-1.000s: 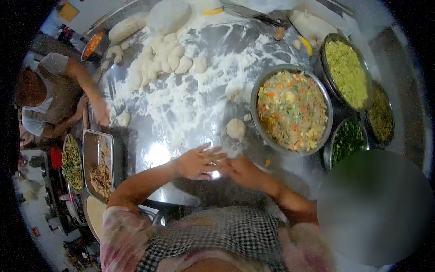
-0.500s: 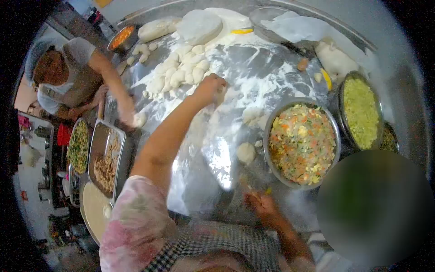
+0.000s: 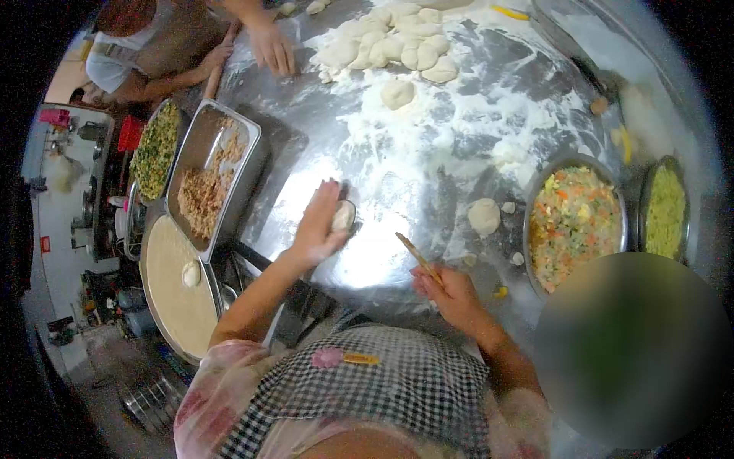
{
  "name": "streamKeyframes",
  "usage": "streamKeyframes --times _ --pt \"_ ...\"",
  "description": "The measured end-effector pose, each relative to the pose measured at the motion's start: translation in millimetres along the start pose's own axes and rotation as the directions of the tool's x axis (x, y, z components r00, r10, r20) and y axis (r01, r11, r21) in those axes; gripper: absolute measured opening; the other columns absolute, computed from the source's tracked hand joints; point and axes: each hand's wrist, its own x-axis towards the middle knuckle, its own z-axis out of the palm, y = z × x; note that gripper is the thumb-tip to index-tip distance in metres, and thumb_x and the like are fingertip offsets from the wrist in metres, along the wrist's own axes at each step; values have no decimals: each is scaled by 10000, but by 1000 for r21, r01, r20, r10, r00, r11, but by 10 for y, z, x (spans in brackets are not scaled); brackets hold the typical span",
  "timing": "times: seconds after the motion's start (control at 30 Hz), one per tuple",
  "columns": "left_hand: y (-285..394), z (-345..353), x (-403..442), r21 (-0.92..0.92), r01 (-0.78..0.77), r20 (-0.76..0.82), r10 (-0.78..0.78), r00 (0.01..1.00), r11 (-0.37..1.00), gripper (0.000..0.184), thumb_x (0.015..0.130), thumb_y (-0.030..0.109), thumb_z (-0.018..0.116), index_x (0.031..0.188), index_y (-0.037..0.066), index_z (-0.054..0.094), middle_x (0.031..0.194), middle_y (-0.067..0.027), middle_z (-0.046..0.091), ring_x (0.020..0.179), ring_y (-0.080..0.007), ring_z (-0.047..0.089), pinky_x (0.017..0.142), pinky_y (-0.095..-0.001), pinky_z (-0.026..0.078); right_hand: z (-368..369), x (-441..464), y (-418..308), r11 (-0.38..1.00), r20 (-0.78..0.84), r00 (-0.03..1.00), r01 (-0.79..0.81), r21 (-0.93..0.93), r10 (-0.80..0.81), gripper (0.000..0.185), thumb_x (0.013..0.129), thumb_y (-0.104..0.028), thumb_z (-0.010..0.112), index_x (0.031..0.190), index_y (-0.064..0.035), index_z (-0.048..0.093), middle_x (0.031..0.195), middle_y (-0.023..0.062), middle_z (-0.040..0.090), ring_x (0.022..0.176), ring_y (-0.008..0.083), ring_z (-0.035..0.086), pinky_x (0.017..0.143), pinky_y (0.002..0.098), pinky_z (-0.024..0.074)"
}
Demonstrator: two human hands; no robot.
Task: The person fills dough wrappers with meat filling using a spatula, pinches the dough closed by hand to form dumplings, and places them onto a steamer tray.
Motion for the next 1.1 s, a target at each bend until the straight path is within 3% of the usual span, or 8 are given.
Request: streamKeyframes --times 0.4,0.47,0.53,0.63,0.77,0.97,1.03,1.1 --pt "252 401 806 210 -3 -28 9 1000 978 646 907 505 412 1372 58 359 1431 -222 300 1368 -366 183 1101 -492 170 50 -9 32 1000 -25 1000 -6 21 7 270 948 -165 457 1092 22 588 873 96 655 766 132 610 682 254 483" --pt "34 239 898 -246 115 136 -83 987 962 622 918 470 420 1382 63 351 1405 -218 350 1355 -331 242 1105 -447 196 48 11 -1 999 -32 999 -27 35 28 263 951 -159 451 1086 21 587 864 94 651 764 130 611 684 249 484" --pt "-144 216 829 -844 304 193 -279 941 442 512 871 368 564 1250 31 495 1157 -198 573 1116 -291 527 972 -380 390 21 100 28 1000 -34 999 0 31 1 252 946 -158 464 1086 11 588 852 78 643 733 115 595 646 235 466" --pt "85 -139 575 -297 585 217 -544 811 754 502 748 332 709 1131 47 555 1009 -137 638 897 -270 618 799 -339 476 -15 273 142 998 -68 997 43 -47 -46 243 933 -163 493 1087 1 586 840 63 635 686 97 573 599 223 446" --pt "56 301 264 -255 451 -18 -470 882 855 348 707 334 714 873 45 618 847 -124 600 766 -289 582 719 -386 462 159 747 140 974 -190 976 66 -219 -109 249 927 -163 502 1074 24 576 840 95 638 699 120 585 659 240 471" --pt "308 -492 -229 -978 157 49 -581 813 137 135 885 146 596 941 86 488 866 -64 578 758 -109 555 604 -266 463 876 1122 -644 992 -108 986 129 -16 -130 241 910 -160 534 1061 24 569 834 101 631 693 107 574 644 244 467" --pt "265 -967 -584 -863 -174 169 -596 785 -474 144 925 187 529 1006 69 513 904 -67 602 830 -135 600 701 -285 518 1216 1116 -1012 982 20 983 183 45 -184 231 914 -173 531 1044 14 571 833 94 625 703 97 565 635 252 463" --pt "-29 -943 -992 -931 -218 5 -607 795 -293 234 908 184 549 1100 53 527 1016 -75 592 955 -176 589 845 -320 498 1595 1076 -1425 988 184 971 148 30 -151 220 928 -194 513 1021 -4 575 820 73 614 723 90 553 632 266 456"
